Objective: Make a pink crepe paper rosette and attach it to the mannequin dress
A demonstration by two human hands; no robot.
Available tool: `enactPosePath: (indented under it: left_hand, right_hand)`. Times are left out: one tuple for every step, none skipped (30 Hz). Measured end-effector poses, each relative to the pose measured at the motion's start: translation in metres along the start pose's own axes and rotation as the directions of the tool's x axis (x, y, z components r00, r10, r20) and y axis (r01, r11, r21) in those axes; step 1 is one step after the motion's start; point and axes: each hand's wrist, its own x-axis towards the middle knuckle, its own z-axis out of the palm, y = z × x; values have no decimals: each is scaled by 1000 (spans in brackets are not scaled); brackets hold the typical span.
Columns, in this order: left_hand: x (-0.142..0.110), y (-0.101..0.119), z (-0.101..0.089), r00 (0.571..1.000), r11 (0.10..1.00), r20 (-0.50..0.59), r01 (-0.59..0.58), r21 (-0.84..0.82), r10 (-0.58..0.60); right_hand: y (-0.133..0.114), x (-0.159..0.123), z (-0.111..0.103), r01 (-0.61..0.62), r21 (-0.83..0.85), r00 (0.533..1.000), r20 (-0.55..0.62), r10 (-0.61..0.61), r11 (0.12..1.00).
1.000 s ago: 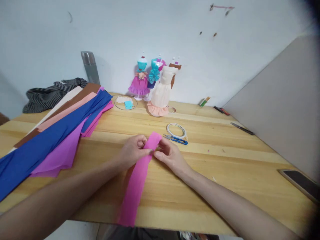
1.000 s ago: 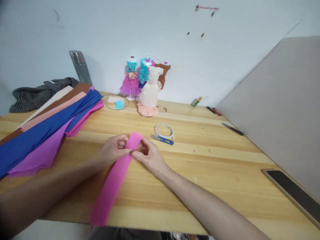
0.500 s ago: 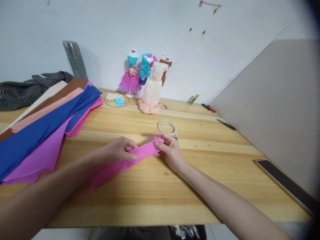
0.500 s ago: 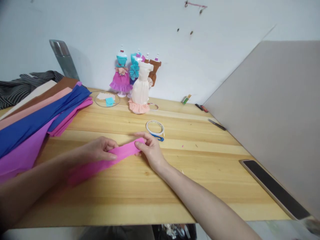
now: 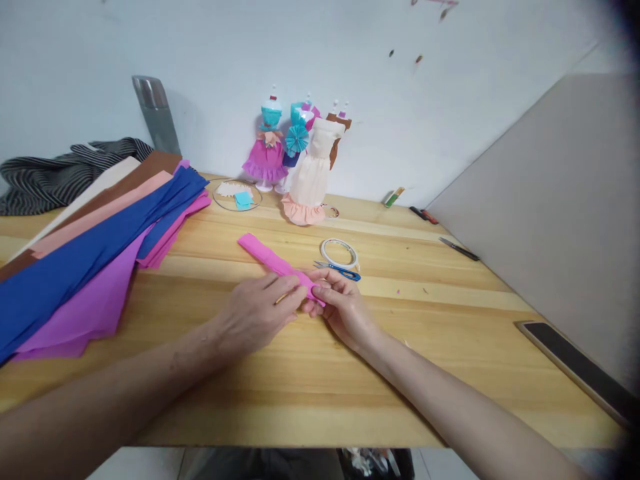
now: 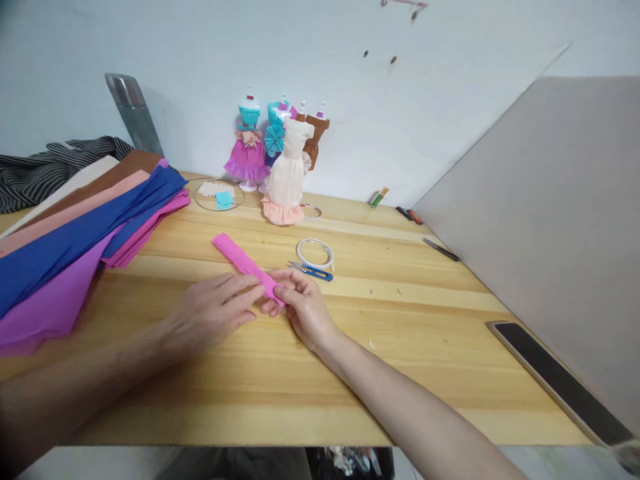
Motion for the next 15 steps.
enactPosePath:
  left_hand:
    - [0, 3, 4, 999, 999, 19, 31, -23, -31]
    - [0, 3, 7, 997, 997, 40, 62, -46, -60]
    - [-1, 3, 9, 995, 993, 51, 94, -69, -91]
    - [-1, 2, 11, 989, 986, 70, 136, -99, -130]
    - [-2, 0, 12, 982, 975, 86, 178, -130, -168]
    - [-2, -1, 11, 973, 961, 94, 224, -164, -211]
    - [-2, -2, 10, 960, 939, 101, 277, -204, -261]
    - [-1, -2, 8, 941, 907, 112, 337, -252, -318]
    - [0, -1, 5, 917, 865, 132, 399, -303, -377]
    - [2, 1, 3, 888, 812, 161, 459, -359, -431]
    - [5, 3, 0, 856, 745, 200, 515, -425, -477]
    - [8, 5, -2, 823, 658, 255, 561, -502, -507]
    - [10, 7, -4, 796, 556, 316, 592, -583, -516]
    - [13, 8, -6, 775, 450, 372, 609, -653, -510]
    - [16, 9, -8, 762, 353, 416, 615, -705, -496]
  right_hand:
    - [0, -2, 2, -4, -5, 1000, 23, 4, 1000]
    - [0, -4, 3, -3, -18, 999, 49, 4, 1000]
    - [0, -5, 3, 3, -33, 997, 73, -1, 999]
    - [0, -7, 3, 12, -41, 995, 97, -8, 999]
    - [0, -8, 1, 19, -45, 992, 123, -13, 999]
    - [-1, -8, -1, 23, -44, 988, 155, -16, 999]
    - [-2, -8, -3, 25, -42, 982, 190, -17, 999]
    - [-3, -8, -5, 25, -46, 974, 226, -15, 999]
    - [-3, -7, -7, 28, -56, 965, 261, -13, 998]
    - [-4, -6, -9, 38, -72, 958, 288, -16, 997]
    - [-4, -5, -9, 53, -89, 954, 300, -24, 995]
    - [-4, -3, -8, 70, -104, 954, 298, -36, 992]
    - [-4, -1, -6, 87, -112, 958, 283, -52, 990]
    - [-5, 1, -3, 101, -119, 964, 256, -67, 988]
    - [-6, 3, 0, 115, -126, 972, 221, -85, 985]
